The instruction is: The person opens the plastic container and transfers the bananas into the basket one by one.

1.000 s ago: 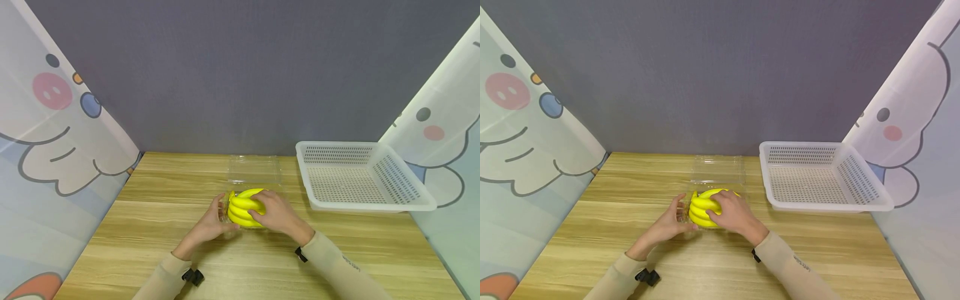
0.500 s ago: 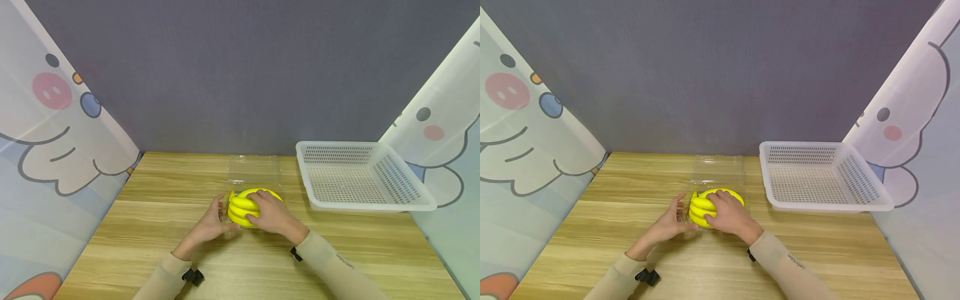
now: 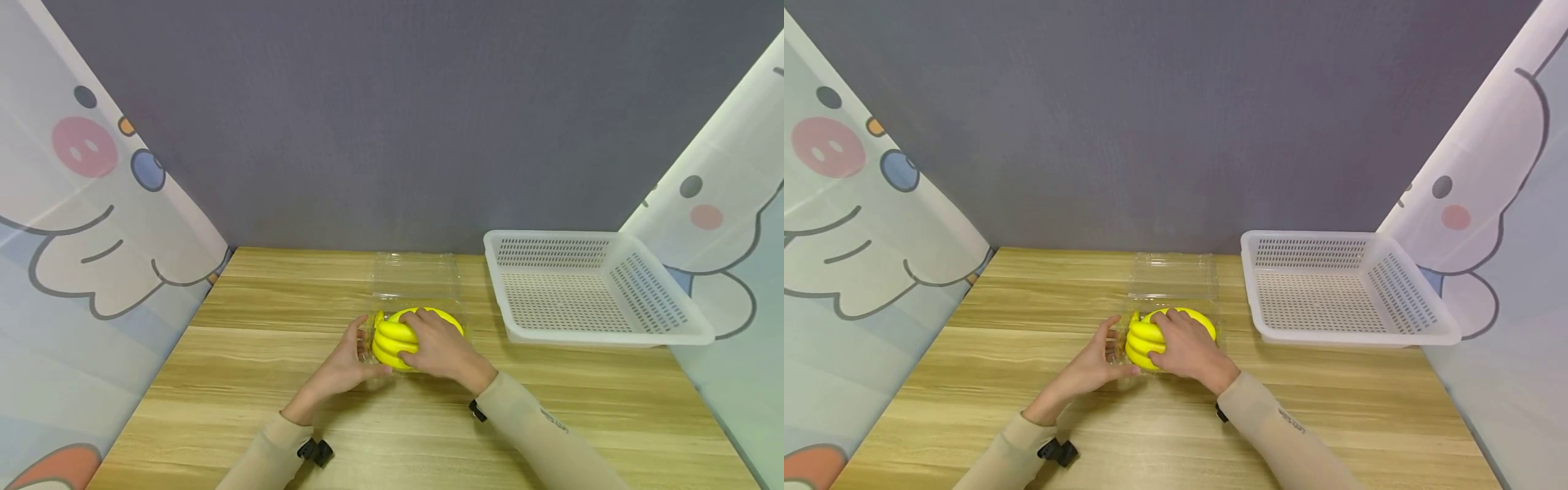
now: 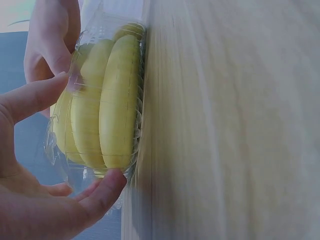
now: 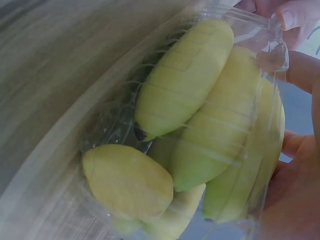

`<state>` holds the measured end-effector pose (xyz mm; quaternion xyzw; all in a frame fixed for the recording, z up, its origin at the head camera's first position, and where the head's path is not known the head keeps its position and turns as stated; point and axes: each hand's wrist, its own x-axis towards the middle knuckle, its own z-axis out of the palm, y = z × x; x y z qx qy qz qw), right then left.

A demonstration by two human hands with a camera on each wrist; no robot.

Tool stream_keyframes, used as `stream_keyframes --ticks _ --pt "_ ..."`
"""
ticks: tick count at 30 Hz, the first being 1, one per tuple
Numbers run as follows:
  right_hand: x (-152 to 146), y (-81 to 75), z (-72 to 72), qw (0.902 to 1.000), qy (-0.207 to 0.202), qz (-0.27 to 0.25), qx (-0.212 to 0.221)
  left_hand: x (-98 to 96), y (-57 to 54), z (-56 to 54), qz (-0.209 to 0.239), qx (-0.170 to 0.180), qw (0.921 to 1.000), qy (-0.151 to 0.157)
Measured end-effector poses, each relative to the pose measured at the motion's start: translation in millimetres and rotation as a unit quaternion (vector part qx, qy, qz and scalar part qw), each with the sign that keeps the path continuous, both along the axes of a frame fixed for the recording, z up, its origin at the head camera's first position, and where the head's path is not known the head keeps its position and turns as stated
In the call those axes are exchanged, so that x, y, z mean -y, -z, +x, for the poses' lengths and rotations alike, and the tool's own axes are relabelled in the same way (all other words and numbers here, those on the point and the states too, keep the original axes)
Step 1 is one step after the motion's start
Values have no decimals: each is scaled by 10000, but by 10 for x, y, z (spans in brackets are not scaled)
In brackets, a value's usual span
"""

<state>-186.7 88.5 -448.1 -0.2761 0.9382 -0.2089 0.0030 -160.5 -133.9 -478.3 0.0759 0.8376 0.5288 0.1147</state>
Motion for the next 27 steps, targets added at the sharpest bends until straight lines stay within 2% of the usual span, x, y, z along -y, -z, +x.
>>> stream_keyframes --ticks 15,20,27 --pt "39 8 -30 9984 -176 485 -216 -2 4 -5 31 48 10000 -4" --pt "45 18 -35 9972 -204 564 -438 0 -4 0 31 49 10000 -18" --pt "40 26 -43 9928 -153 687 -969 2 -20 2 13 37 10000 -13"
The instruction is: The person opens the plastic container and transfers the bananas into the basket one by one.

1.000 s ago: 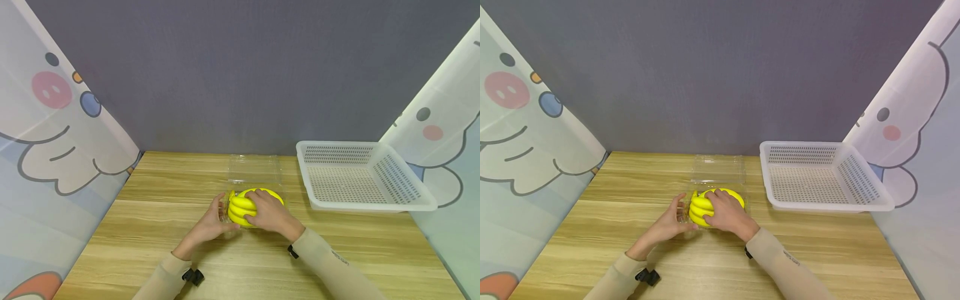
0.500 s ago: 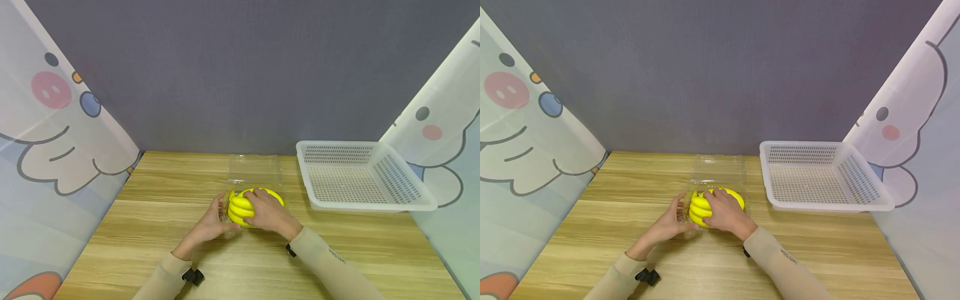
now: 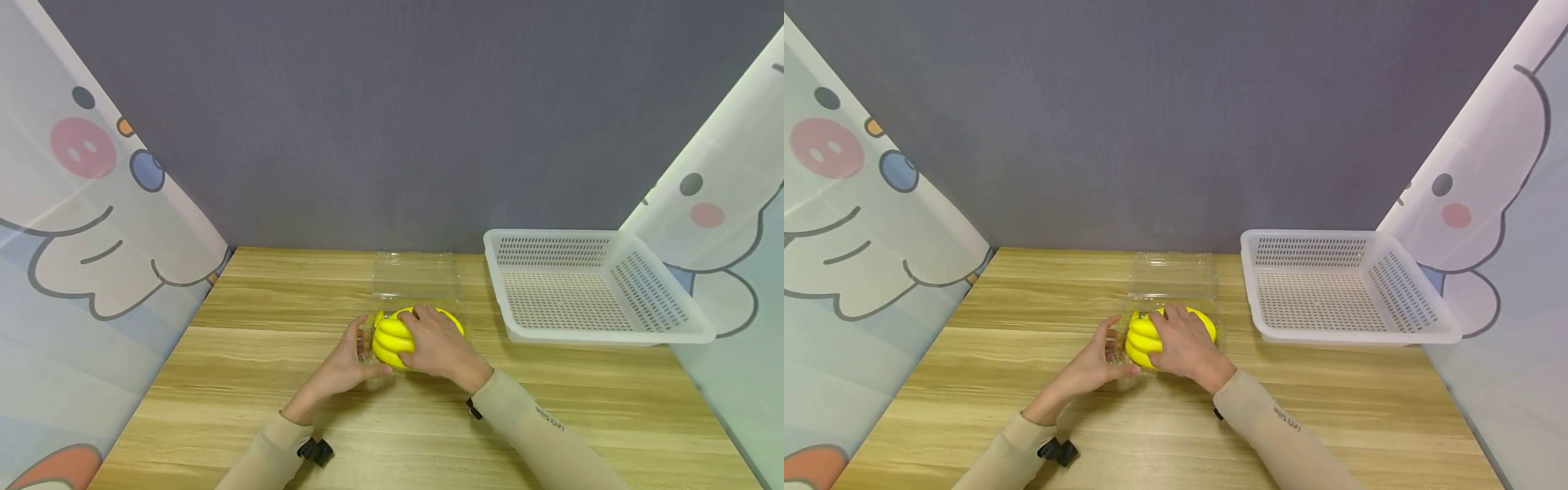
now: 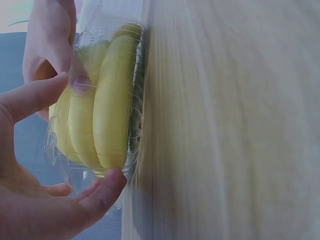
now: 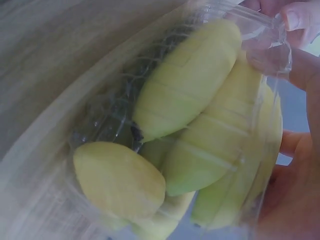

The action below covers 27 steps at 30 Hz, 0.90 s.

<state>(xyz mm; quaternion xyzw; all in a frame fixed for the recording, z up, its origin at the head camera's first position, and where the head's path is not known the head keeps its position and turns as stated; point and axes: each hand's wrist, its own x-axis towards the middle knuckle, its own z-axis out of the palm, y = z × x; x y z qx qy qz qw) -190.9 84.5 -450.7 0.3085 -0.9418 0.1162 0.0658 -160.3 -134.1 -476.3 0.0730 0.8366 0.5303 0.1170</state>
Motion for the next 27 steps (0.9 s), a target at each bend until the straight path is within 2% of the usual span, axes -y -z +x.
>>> stream_keyframes --ticks 21,27 --pt "-8 -22 -6 9963 -65 277 -810 20 32 -18 -107 -62 9997 203" --pt "-3 -27 -2 9944 -60 451 -950 17 37 -22 -107 -86 9998 142"
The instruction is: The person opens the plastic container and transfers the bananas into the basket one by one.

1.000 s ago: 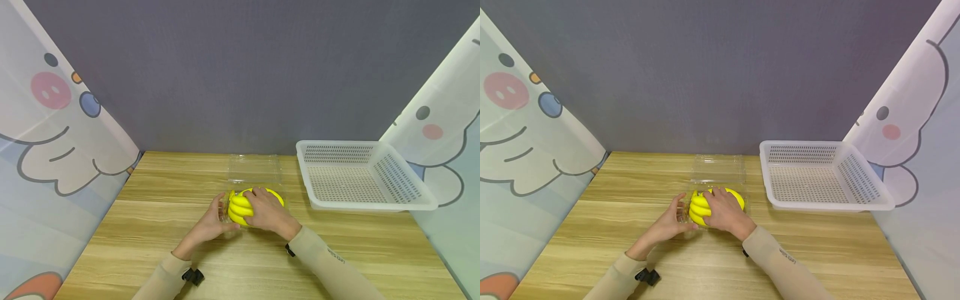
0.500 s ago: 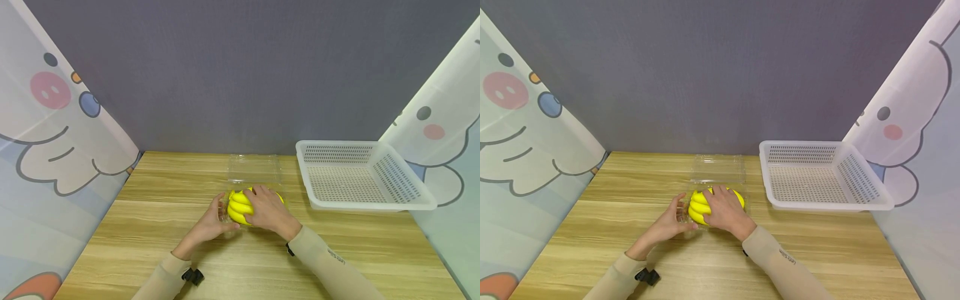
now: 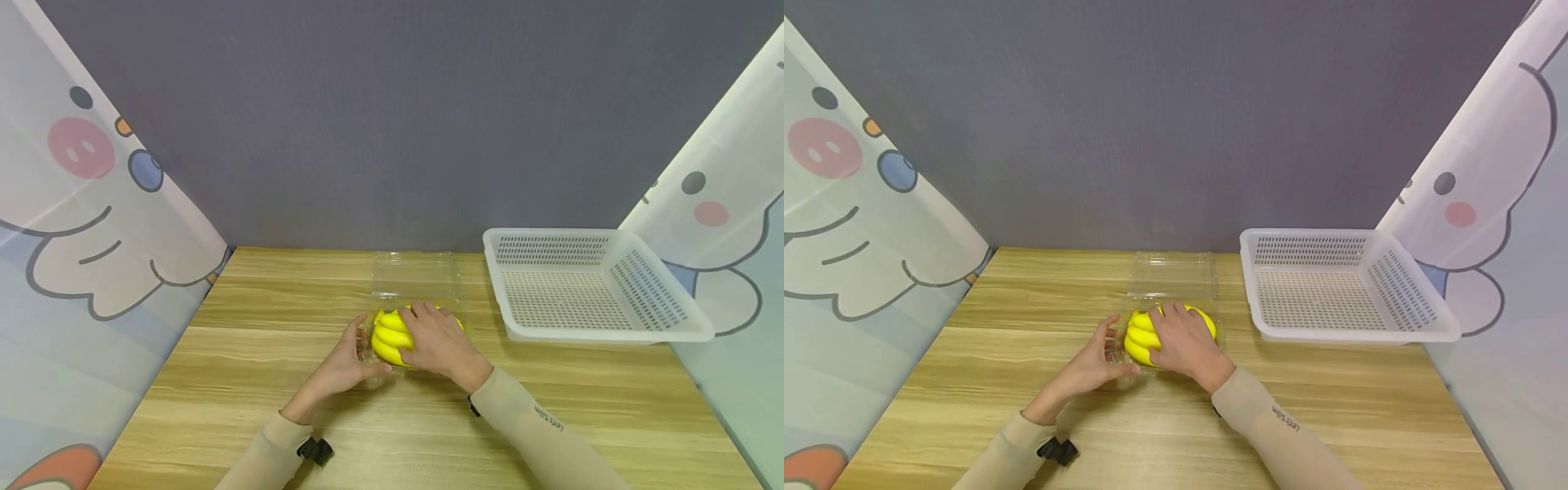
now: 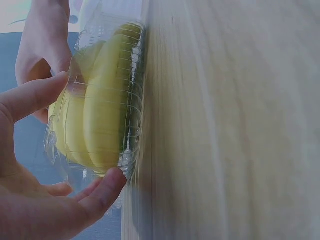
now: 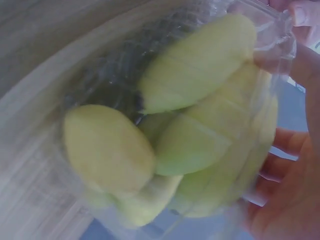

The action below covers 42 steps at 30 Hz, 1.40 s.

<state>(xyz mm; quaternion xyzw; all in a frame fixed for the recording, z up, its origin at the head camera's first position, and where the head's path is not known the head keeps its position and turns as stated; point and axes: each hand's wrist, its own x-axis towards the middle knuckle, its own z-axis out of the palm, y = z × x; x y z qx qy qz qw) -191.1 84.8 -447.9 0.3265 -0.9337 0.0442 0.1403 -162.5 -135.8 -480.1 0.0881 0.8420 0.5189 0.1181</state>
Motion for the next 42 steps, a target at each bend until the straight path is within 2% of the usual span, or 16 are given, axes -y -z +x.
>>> stream_keyframes --ticks 5,8,13,18,24,35,42 --pt "13 -18 9 9994 -54 346 -2 -12 8 -3 89 -4 10000 25" --pt "12 -15 0 9992 -73 384 -94 -17 18 -6 98 0 10000 2" --pt "-15 -18 -27 9993 -81 227 -299 -15 21 -8 40 -37 10000 57" --pt "-50 -47 -48 9998 -95 2 -159 -8 22 -13 -15 -52 9999 107" --pt "-85 -88 -65 9997 -139 -155 -111 -9 -4 -13 154 -29 9999 69" --pt "-130 -148 -69 9992 -239 -154 -295 -4 -23 -4 84 -75 9999 118" --pt "-150 -178 -75 9983 -343 -231 -418 -22 -28 -15 -5 -73 10000 42"
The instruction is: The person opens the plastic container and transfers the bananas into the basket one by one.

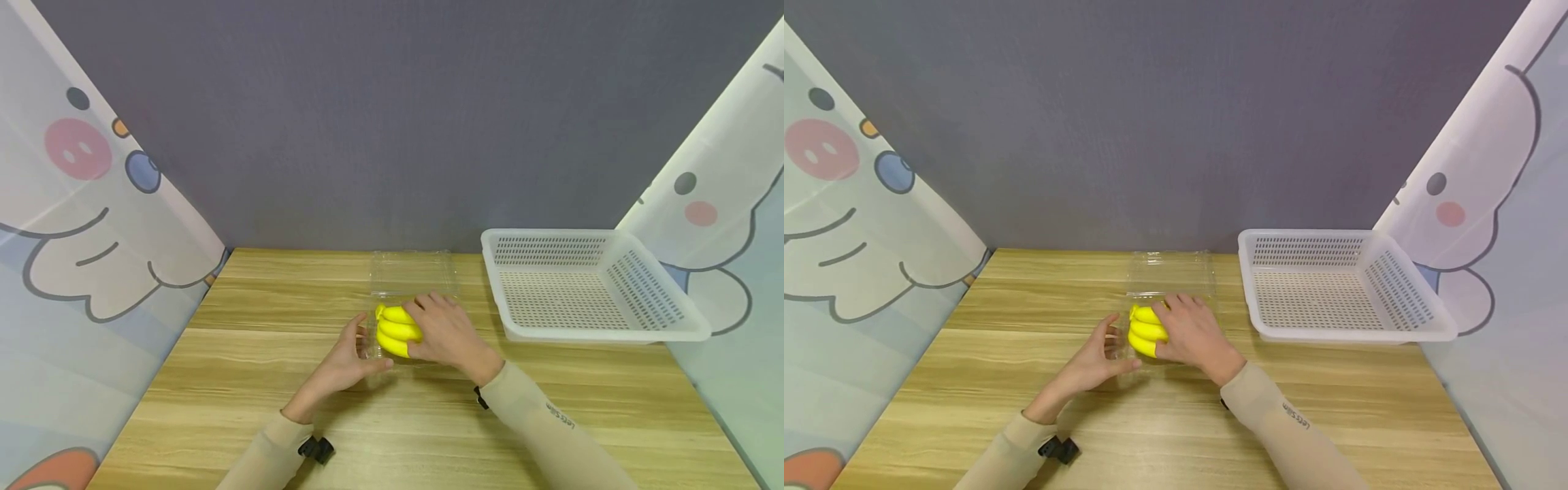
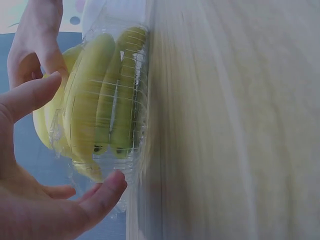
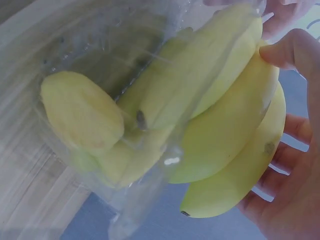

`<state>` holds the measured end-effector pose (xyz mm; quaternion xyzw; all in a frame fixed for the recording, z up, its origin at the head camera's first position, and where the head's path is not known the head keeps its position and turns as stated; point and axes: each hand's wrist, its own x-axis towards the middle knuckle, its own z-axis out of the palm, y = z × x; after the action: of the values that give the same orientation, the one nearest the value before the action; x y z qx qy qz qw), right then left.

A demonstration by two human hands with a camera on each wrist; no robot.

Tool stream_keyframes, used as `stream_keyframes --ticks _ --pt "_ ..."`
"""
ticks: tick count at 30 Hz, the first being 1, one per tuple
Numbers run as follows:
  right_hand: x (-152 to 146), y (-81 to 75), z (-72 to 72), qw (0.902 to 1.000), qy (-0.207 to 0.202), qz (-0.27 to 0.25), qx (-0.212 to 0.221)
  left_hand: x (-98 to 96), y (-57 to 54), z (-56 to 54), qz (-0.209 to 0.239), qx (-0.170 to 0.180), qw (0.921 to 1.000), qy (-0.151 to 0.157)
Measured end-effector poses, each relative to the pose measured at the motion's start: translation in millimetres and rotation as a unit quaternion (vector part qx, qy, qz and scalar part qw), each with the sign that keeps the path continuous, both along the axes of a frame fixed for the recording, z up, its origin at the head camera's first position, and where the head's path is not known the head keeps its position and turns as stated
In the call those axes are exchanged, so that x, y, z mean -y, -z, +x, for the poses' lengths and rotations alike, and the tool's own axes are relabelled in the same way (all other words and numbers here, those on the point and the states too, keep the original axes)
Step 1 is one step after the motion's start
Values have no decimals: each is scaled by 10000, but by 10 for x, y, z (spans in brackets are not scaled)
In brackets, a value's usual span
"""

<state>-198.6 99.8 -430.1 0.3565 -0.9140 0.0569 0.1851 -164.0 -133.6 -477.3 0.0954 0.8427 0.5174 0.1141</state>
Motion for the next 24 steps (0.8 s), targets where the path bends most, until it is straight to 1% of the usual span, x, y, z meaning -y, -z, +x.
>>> stream_keyframes --ticks 6,16,24 --pt "-19 -14 -15 9998 -44 -43 -180 -23 9 -19 -93 -82 9999 -17" --pt "-65 -41 -31 9998 -91 -177 -89 -33 -3 -30 -430 -181 9989 75" --pt "-120 -126 -25 9993 -67 -345 109 -34 -5 -47 -316 -83 9995 13"
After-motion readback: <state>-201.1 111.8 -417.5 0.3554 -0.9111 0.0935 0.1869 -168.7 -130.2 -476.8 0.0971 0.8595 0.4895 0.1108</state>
